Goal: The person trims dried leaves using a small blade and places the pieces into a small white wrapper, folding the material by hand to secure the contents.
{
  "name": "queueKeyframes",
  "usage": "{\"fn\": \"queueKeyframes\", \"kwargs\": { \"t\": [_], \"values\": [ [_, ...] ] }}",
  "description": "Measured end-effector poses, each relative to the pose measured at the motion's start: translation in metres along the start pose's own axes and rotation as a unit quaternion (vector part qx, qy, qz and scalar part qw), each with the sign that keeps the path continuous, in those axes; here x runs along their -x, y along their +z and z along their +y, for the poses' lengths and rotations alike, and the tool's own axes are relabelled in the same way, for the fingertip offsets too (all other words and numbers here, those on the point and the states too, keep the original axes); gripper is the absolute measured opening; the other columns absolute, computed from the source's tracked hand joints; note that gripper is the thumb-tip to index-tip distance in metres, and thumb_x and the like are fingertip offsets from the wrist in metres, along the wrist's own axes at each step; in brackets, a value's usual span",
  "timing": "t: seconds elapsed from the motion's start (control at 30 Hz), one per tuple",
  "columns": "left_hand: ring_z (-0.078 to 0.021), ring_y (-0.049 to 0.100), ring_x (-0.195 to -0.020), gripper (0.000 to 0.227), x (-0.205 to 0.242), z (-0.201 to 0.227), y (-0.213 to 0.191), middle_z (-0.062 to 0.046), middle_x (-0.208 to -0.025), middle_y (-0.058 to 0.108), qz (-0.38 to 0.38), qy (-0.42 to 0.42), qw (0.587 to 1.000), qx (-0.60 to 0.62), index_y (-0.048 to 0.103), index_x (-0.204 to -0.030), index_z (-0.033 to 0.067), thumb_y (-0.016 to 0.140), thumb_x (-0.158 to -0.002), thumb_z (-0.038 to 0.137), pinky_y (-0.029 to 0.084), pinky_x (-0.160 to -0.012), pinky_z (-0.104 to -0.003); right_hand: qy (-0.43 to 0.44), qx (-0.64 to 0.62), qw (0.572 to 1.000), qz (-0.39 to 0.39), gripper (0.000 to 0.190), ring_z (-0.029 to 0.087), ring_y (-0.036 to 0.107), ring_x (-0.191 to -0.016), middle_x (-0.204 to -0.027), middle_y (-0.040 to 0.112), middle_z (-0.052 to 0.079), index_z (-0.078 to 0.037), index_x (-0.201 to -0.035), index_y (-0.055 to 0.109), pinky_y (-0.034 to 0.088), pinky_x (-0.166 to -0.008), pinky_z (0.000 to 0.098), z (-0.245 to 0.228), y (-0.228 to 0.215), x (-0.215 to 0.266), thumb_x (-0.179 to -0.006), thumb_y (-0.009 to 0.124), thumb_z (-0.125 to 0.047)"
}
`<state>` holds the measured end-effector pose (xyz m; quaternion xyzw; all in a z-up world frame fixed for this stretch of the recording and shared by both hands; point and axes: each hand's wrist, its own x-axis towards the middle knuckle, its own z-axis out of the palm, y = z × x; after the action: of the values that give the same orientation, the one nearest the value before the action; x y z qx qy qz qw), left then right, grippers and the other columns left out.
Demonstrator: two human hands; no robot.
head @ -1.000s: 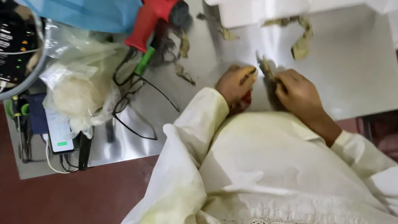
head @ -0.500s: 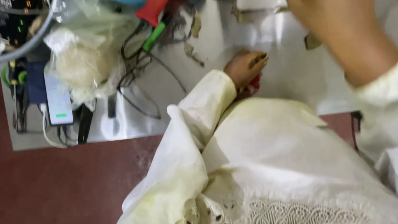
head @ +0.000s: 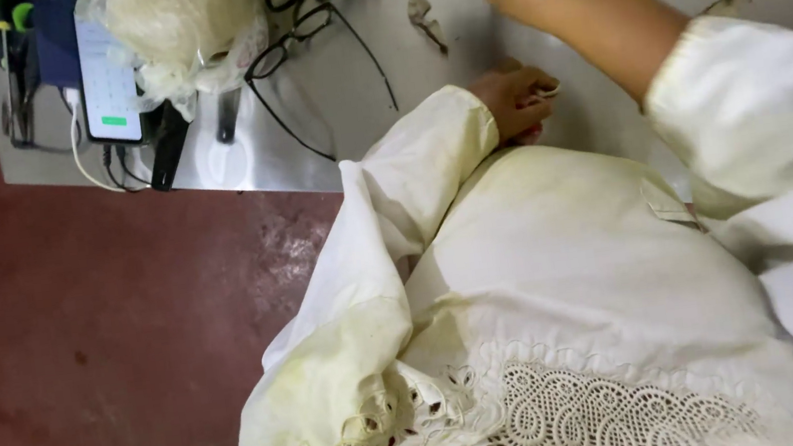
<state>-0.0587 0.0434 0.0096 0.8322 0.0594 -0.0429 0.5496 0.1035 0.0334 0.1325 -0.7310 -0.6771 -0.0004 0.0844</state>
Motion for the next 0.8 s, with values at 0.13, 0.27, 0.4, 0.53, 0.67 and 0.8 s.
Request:
{"fn": "queueKeyframes", "kwargs": {
  "t": [0.13, 0.27, 0.4, 0.53, 0.67, 0.8],
  "values": [
    [-0.0102, 0.078, -0.075, 0.035, -0.002, -0.008, 0.013, 0.001, -0.1, 0.079, 0.038, -0.008, 0.996, 0.082, 0.074, -0.116, 0.022, 0.074, -0.086, 0.04, 0.062, -0.074, -0.026, 0.039, -0.006, 0.998, 0.058, 0.027, 0.04, 0.069, -0.085, -0.104, 0.076, 0.011, -0.02, -0.115, 0.079, 0.051, -0.06, 0.0534, -0.016, 0.021, -0.014, -0.09, 0.071, -0.011],
    [-0.0107, 0.077, -0.075, 0.032, 0.009, 0.022, -0.007, -0.001, -0.11, 0.069, 0.023, -0.106, 0.987, 0.122, 0.076, -0.112, 0.0211, 0.072, -0.086, 0.039, 0.068, -0.067, -0.025, 0.063, -0.021, 0.994, 0.083, 0.038, 0.038, 0.061, -0.053, -0.07, 0.064, 0.011, -0.014, -0.138, 0.068, 0.04, -0.04, 0.0494, 0.001, 0.057, -0.015, -0.1, 0.066, -0.007],
    [-0.0185, 0.074, -0.088, 0.034, 0.005, 0.015, -0.011, -0.003, -0.102, 0.076, 0.055, -0.002, 0.998, 0.021, 0.074, -0.11, 0.0269, 0.071, -0.084, 0.049, 0.058, -0.078, -0.03, -0.018, -0.021, 0.994, 0.109, 0.022, 0.038, 0.063, -0.1, -0.127, 0.063, 0.01, -0.01, -0.113, 0.072, 0.053, -0.065, 0.0492, 0.009, 0.066, -0.018, -0.092, 0.077, -0.014],
    [-0.0172, 0.074, -0.091, 0.038, 0.011, 0.023, -0.016, 0.0, -0.104, 0.075, 0.049, -0.045, 0.997, 0.033, 0.074, -0.115, 0.0294, 0.069, -0.084, 0.052, 0.057, -0.083, -0.03, -0.019, -0.162, 0.975, 0.153, 0.014, 0.033, 0.062, -0.097, -0.107, 0.069, 0.011, -0.004, -0.102, 0.074, 0.045, -0.077, 0.0431, -0.005, 0.043, -0.009, -0.109, 0.065, -0.012],
    [-0.0074, 0.069, -0.068, 0.032, 0.012, 0.031, -0.02, 0.001, -0.093, 0.076, 0.013, -0.099, 0.979, 0.176, 0.071, -0.112, 0.02, 0.071, -0.087, 0.039, 0.067, -0.056, -0.024, 0.1, -0.356, 0.914, 0.165, 0.01, 0.026, 0.074, -0.111, -0.102, 0.077, 0.009, -0.003, -0.1, 0.071, 0.053, -0.093, 0.037, -0.006, 0.028, 0.009, -0.109, 0.067, -0.002],
    [-0.0183, 0.074, -0.092, 0.039, 0.005, 0.004, -0.01, -0.006, -0.108, 0.07, 0.053, 0.018, 0.998, 0.02, 0.073, -0.118, 0.0217, 0.069, -0.088, 0.048, 0.057, -0.086, -0.03, 0.265, -0.494, 0.819, 0.121, 0.01, 0.008, 0.054, -0.075, -0.092, 0.061, -0.002, -0.011, -0.113, 0.068, 0.048, -0.065, 0.0233, 0.016, 0.064, 0.033, -0.113, 0.064, -0.02]
  ]
}}
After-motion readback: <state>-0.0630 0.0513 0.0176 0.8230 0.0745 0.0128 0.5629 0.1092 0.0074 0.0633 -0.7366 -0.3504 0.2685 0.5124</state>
